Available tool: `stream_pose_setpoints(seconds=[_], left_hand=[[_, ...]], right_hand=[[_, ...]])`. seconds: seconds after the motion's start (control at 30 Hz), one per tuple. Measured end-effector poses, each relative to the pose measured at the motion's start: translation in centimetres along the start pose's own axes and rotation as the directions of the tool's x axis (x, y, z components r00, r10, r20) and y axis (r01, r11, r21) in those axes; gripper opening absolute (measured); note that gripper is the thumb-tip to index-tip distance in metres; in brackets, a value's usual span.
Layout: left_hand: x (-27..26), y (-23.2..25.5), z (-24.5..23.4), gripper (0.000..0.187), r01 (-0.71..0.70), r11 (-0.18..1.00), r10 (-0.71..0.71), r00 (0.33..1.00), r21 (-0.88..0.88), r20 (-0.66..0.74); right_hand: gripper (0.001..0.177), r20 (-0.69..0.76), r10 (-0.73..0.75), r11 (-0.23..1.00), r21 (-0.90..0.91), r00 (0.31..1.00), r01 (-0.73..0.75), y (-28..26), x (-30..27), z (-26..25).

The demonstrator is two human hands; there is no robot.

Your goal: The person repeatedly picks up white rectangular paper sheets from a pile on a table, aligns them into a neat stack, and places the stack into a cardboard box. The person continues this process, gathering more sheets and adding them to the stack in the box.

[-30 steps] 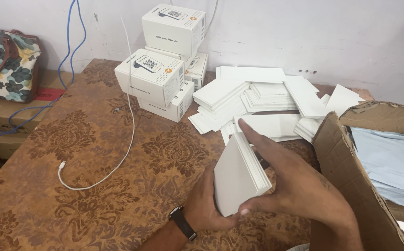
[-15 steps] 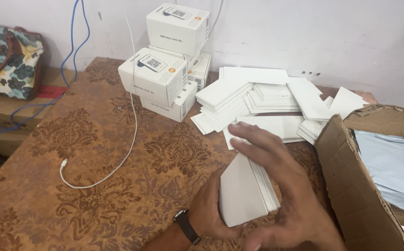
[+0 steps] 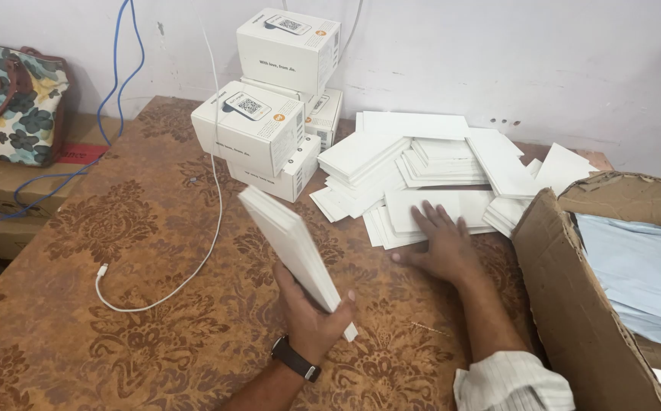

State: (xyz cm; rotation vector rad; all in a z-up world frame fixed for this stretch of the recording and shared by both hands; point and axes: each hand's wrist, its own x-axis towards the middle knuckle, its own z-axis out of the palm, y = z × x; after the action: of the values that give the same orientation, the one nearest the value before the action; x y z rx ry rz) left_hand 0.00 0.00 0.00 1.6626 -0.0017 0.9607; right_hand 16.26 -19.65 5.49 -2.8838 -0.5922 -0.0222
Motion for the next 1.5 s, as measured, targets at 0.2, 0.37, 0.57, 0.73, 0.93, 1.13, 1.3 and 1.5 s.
stream_pose_setpoints(seconds=[0.2,0.37,0.57,0.73,0.93,1.13,1.3,1.5], left_hand=[[0.3,0.4,0.5,0.095,0.160,0.972,-0.132,0.977,-0.173,0.165],[-0.1,2.7,0.2,0.091,-0.028,1.000,0.024,0.961,0.013,0.274],[0.3,2.5,0.0,0.097,-0.106,0.994,0.099,0.949,0.008,0.300],[0.3,2.2,0.0,0.104,-0.206,0.977,0.175,0.925,0.058,0.338],[0.2,2.4,-0.1,0.116,-0.129,0.990,0.139,0.876,-0.053,0.462],[0.1,3.2,0.1,0.089,-0.051,0.999,0.046,0.852,-0.006,0.521],[0.1,3.7,-0.3,0.090,-0.078,0.993,0.112,0.838,-0.086,0.534],[0.2,4.4,-0.6,0.097,-0.149,0.975,0.217,0.809,-0.167,0.546]], right_hand=[[0.050,-0.209,-0.003,1.000,0.003,0.978,0.004,2.7,0.0,1.9],[0.022,-0.579,-0.054,0.981,0.120,0.814,0.150,2.5,-1.3,0.1],[0.036,-0.900,-0.013,0.837,0.229,0.436,0.497,-0.3,-4.3,-4.7],[0.047,-0.896,0.175,0.593,0.427,0.408,0.683,-5.7,-6.6,-4.3],[0.039,-0.784,0.256,0.372,0.620,0.566,0.691,-9.1,-9.6,0.6],[0.094,-0.631,0.115,0.033,0.774,0.767,0.632,-9.2,-10.1,-0.1],[0.097,-0.729,-0.145,0.261,0.624,0.669,0.737,-10.7,-11.2,-3.5],[0.066,-0.685,-0.219,0.617,0.454,0.695,0.642,-10.6,-12.4,-5.1]])
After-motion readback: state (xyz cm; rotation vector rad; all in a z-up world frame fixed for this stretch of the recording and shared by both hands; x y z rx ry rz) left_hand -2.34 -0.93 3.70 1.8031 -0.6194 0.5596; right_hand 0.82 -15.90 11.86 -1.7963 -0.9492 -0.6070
